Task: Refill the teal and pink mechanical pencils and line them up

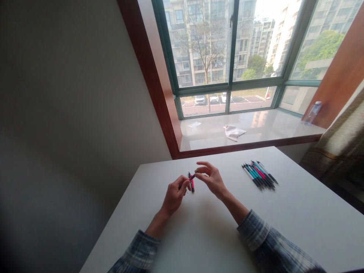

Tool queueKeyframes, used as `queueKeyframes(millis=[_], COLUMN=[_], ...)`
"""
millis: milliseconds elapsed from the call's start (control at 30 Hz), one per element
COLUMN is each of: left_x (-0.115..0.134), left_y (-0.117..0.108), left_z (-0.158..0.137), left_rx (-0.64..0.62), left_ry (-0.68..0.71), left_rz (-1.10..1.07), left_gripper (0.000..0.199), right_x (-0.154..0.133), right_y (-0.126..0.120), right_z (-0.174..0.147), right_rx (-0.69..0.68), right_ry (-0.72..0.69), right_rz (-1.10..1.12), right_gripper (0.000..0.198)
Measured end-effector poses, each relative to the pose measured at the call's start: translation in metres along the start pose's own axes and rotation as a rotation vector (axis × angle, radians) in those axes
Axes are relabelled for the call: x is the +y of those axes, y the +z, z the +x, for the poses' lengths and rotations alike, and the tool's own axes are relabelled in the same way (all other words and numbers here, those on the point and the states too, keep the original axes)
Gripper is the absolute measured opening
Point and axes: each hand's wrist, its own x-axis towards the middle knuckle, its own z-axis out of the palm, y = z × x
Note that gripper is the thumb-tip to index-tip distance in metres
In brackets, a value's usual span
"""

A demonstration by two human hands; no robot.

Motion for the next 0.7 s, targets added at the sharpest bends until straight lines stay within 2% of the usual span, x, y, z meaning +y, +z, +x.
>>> queueKeyframes(millis=[233, 333, 500, 700], left_x=[0.003, 0.004, 0.002, -0.002], left_y=[0.002, 0.002, 0.004, 0.008], left_z=[0.000, 0.001, 0.001, 0.002], left_rx=[-0.029, -0.014, -0.028, -0.071], left_ry=[-0.009, 0.002, -0.059, -0.079], left_rz=[-0.130, -0.146, -0.180, -0.301], left_gripper=[0.037, 0.037, 0.036, 0.032], right_x=[-0.004, -0.003, -0.012, -0.034], right_y=[0.002, 0.003, 0.002, -0.004], right_z=[-0.003, -0.002, 0.001, -0.001], right_rx=[-0.038, 0.011, 0.109, 0.107], right_ry=[0.003, 0.017, -0.023, -0.035], right_rz=[0.088, 0.096, 0.158, 0.216], right_gripper=[0.056, 0.053, 0.069, 0.071])
